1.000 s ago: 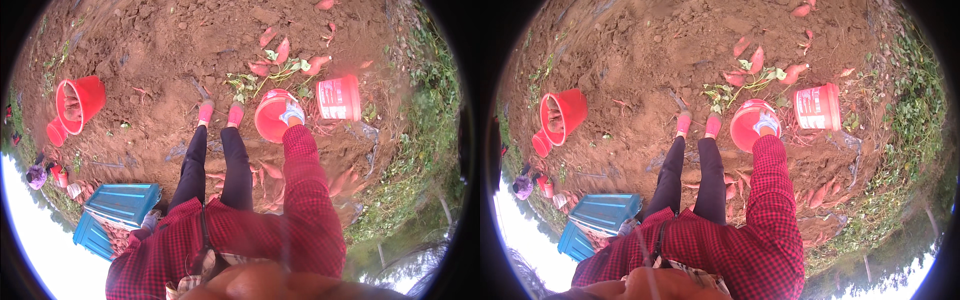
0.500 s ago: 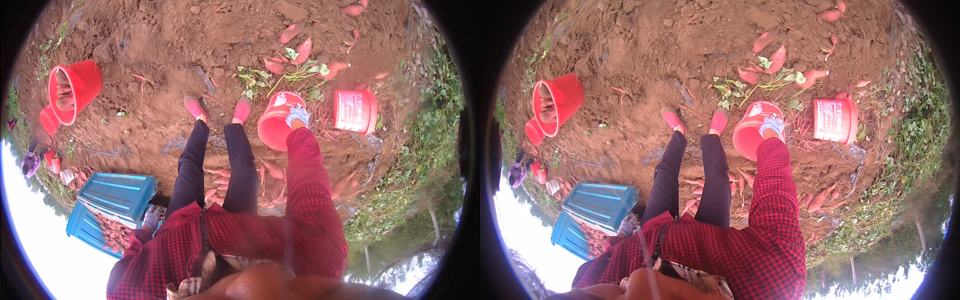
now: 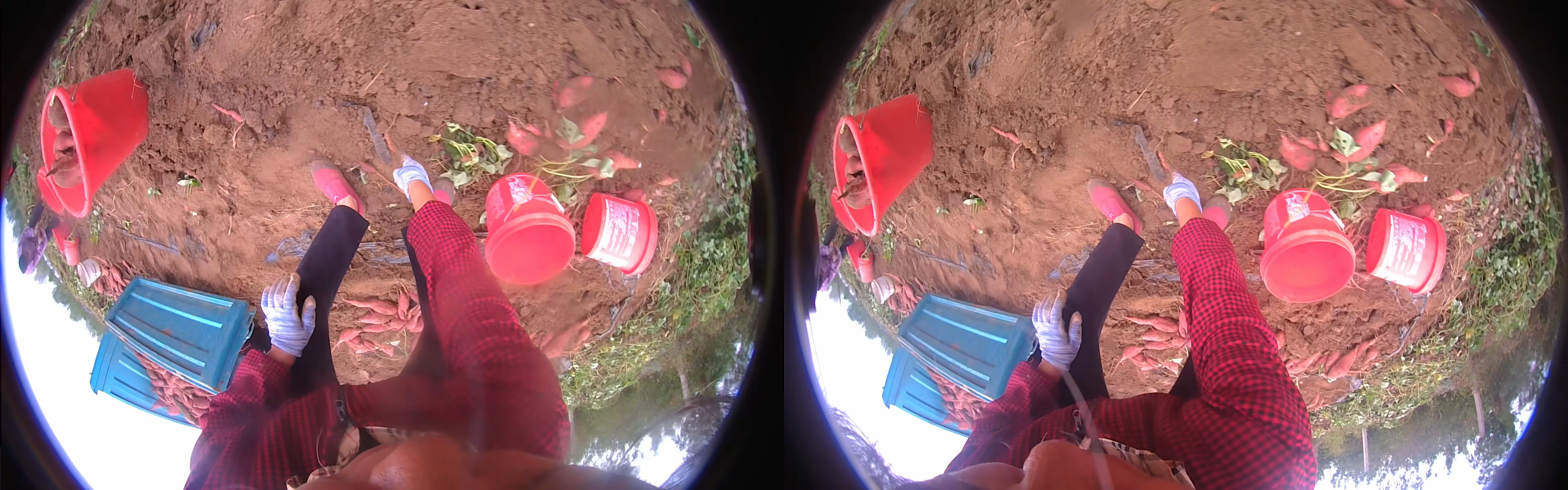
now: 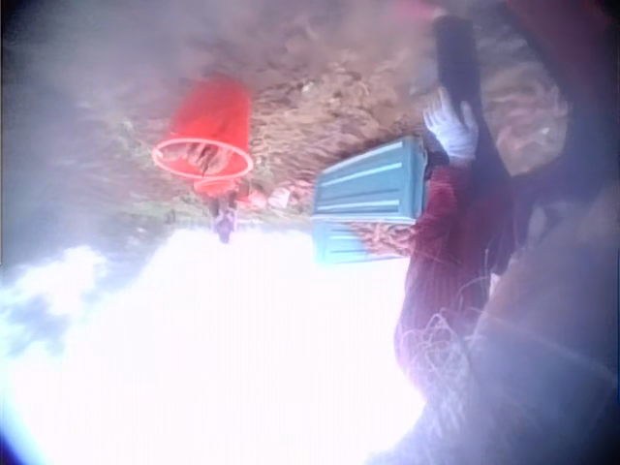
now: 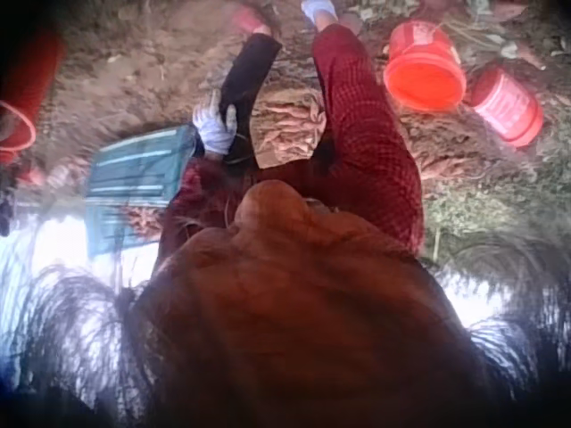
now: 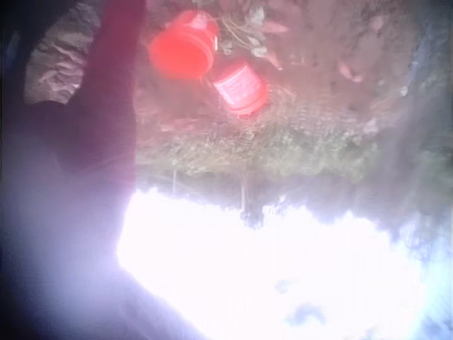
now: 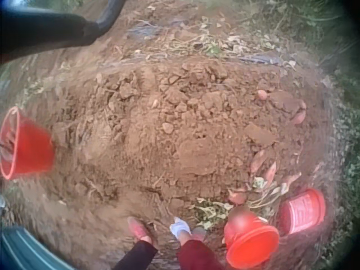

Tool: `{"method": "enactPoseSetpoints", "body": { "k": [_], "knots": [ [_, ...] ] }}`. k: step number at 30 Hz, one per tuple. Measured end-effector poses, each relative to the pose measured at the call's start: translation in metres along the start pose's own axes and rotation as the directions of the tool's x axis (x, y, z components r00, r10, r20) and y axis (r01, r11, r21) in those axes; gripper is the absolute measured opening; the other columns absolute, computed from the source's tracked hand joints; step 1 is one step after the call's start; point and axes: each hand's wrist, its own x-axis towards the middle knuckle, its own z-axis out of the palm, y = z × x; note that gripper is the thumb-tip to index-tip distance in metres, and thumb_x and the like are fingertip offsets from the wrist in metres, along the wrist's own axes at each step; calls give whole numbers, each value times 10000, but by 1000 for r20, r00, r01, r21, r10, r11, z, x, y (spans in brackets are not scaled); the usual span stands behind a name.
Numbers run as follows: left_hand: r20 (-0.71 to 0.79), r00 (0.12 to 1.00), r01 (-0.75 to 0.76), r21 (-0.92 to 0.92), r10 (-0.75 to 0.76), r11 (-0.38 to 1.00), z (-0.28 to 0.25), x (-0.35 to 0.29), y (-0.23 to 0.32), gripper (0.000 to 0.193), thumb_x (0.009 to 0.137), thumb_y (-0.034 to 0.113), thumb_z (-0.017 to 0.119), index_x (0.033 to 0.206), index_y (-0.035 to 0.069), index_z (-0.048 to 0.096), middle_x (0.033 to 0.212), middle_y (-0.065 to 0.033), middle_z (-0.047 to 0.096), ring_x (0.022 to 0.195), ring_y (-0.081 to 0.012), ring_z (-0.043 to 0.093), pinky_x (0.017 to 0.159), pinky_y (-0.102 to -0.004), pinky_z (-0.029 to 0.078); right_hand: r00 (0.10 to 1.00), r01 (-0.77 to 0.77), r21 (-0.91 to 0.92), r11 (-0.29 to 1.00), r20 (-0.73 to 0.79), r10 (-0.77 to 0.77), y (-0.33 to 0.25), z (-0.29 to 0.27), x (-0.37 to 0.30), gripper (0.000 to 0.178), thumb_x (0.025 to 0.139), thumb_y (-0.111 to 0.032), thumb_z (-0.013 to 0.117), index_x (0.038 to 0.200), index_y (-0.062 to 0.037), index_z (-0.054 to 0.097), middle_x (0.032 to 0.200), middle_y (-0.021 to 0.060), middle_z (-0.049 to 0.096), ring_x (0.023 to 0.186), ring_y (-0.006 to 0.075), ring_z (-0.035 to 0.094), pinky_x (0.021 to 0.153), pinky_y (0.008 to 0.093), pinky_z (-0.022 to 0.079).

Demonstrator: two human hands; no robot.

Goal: The person collects sweet potatoes from the soil and places them into red buckets. They then carry the buckets to a blue cart and pour the sweet potatoes into it.

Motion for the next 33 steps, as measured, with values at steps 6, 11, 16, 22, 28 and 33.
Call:
{"method": "enactPoseSetpoints", "body": {
  "k": [6, 11, 16, 22, 28, 33],
  "knots": [
    [10, 994, 106, -183, -106, 977, 12, -14, -31, 501, 834, 238, 617, 1259, 27, 457, 1158, -151, 545, 1054, -326, 518, 951, -451, 356, 907, -180, 315, 932, -313, 281, -32, 46, 43, 582, 765, -254, 626, 1299, -86, 466, 1123, 221, 615, 1025, 353, 611, 835, 417, 487],
    [-37, 990, 116, -371, -139, 921, 12, -22, -38, 505, 800, 192, 658, 1240, 27, 473, 1149, -150, 553, 1027, -331, 535, 887, -437, 415, 904, -269, 83, 960, -323, 281, -51, 31, 30, 553, 776, -317, 666, 1264, -134, 484, 1166, 199, 601, 1081, 366, 582, 869, 437, 475],
    [-75, 967, 189, -434, -244, 881, 17, -34, -45, 528, 771, 183, 688, 1234, 35, 481, 1136, -144, 562, 1021, -324, 543, 894, -428, 423, 946, -303, -292, 907, -207, 249, -72, 36, 28, 623, 760, -373, 655, 1308, -142, 470, 1240, 157, 571, 1131, 341, 558, 913, 423, 465],
    [-96, 929, 272, -481, -358, 833, 32, -58, -35, 502, 760, 175, 687, 1209, 47, 502, 1132, -138, 569, 1021, -330, 545, 894, -435, 425, 970, -230, -586, 777, -205, 132, -69, 30, -37, 454, 739, -362, 631, 1115, -108, 627, 1163, 165, 607, 1086, 328, 583, 891, 406, 486],
    [83, 877, 437, -545, -473, 715, 36, -72, -17, 524, 787, 262, 648, 1246, 66, 490, 1158, -137, 565, 1079, -310, 528, 919, -443, 404, 991, -131, -830, 543, -93, 97, -64, -37, -180, 456, 795, -281, 574, 1222, -123, 560, 1183, 181, 594, 1114, 336, 561, 923, 409, 462],
    [299, 805, 593, -374, -513, 713, 2, -67, -22, 599, 817, 350, 604, 1335, 101, 432, 1222, -126, 537, 1129, -280, 510, 956, -435, 370, 999, 37, -856, 515, 20, -39, -105, -97, -298, 446, 782, -255, 607, 1203, -130, 528, 1093, 168, 625, 955, 347, 610, 813, 410, 473]
  ]
}}
